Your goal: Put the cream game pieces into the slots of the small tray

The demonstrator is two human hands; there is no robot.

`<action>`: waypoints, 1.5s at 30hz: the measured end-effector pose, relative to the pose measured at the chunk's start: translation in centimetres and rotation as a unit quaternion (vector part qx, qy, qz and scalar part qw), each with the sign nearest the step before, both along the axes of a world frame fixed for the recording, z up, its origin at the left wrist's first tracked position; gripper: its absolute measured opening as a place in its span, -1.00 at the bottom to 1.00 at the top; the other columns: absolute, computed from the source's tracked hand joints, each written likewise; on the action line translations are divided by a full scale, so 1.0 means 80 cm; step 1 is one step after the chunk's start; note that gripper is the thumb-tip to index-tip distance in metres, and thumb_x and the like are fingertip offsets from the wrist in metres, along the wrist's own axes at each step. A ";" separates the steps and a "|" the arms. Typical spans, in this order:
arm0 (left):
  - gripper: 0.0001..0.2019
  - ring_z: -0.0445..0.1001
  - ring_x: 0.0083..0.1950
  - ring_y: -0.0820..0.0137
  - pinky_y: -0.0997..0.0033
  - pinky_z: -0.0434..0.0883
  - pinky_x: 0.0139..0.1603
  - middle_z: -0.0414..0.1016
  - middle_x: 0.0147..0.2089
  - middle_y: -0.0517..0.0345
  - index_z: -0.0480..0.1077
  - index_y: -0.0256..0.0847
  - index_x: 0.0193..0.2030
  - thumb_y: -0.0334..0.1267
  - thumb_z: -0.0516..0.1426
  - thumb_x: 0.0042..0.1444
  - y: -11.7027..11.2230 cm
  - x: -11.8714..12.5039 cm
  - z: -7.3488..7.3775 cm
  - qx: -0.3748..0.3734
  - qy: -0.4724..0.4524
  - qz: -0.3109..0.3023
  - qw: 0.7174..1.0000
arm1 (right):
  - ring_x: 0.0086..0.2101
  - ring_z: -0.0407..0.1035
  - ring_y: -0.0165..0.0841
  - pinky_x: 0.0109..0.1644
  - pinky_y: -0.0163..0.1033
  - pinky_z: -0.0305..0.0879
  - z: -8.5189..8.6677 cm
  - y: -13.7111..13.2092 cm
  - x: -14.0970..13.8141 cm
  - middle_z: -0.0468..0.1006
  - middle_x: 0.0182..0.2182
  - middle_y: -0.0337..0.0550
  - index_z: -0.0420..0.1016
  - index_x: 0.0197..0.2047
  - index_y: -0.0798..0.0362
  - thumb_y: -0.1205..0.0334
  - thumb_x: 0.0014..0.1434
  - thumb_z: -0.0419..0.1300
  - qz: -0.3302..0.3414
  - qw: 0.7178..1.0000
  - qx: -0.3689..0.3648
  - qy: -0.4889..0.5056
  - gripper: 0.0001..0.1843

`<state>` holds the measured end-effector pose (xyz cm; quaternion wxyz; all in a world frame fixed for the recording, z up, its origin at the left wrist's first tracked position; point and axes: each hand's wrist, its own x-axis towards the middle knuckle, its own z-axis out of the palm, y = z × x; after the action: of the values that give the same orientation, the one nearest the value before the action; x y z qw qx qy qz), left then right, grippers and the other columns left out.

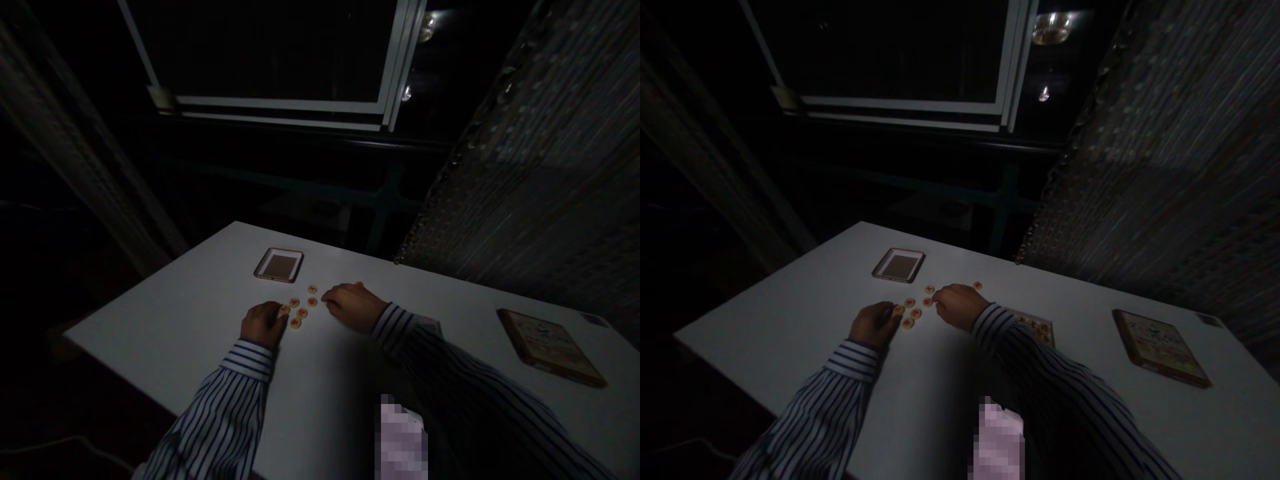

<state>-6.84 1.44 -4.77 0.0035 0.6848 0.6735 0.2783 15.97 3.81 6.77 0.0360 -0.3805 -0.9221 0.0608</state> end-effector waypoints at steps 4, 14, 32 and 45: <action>-0.61 0.38 -0.12 0.25 0.31 0.27 -0.05 0.47 -0.16 0.04 0.41 -0.21 -0.18 -0.01 -0.01 -0.04 -0.002 0.002 -0.006 0.009 0.027 0.014 0.999 | -0.16 0.33 -0.34 -0.12 -0.29 0.14 -0.010 0.004 -0.020 0.48 -0.17 -0.12 0.40 -0.10 0.02 0.28 0.14 -0.13 0.014 1.000 -0.002 0.018 -0.65; -0.64 0.32 -0.04 0.21 0.22 0.26 -0.06 0.42 -0.05 0.09 0.40 -0.11 -0.15 -0.02 0.04 -0.05 0.000 0.006 -0.002 -0.025 0.034 0.032 0.999 | -0.12 0.29 -0.32 -0.08 -0.29 0.11 -0.028 0.010 -0.048 0.45 -0.16 -0.06 0.39 -0.08 0.07 0.29 0.12 -0.09 0.018 1.000 -0.011 0.003 -0.66; -0.69 0.30 -0.02 0.19 0.20 0.26 -0.08 0.41 -0.03 0.11 0.43 -0.09 -0.19 -0.04 0.05 -0.04 -0.001 0.009 0.004 -0.036 0.025 0.041 0.998 | -0.13 0.29 -0.33 -0.08 -0.28 0.09 -0.026 0.005 -0.038 0.47 -0.18 -0.07 0.40 -0.11 0.06 0.30 0.13 -0.06 -0.001 1.000 -0.024 -0.006 -0.69; -0.66 0.41 -0.17 0.26 0.33 0.30 -0.15 0.50 -0.23 0.06 0.41 -0.17 -0.25 0.00 0.02 -0.05 -0.001 0.005 0.005 0.026 -0.018 0.031 0.999 | -0.15 0.31 -0.34 -0.10 -0.29 0.12 -0.017 0.003 -0.025 0.47 -0.19 -0.11 0.41 -0.12 0.04 0.28 0.15 -0.12 0.006 1.000 -0.008 0.015 -0.66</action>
<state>-6.47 1.36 -4.39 -0.0105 0.6586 0.6864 0.3083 13.94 4.07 5.43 0.0466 -0.3741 -0.9232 0.0747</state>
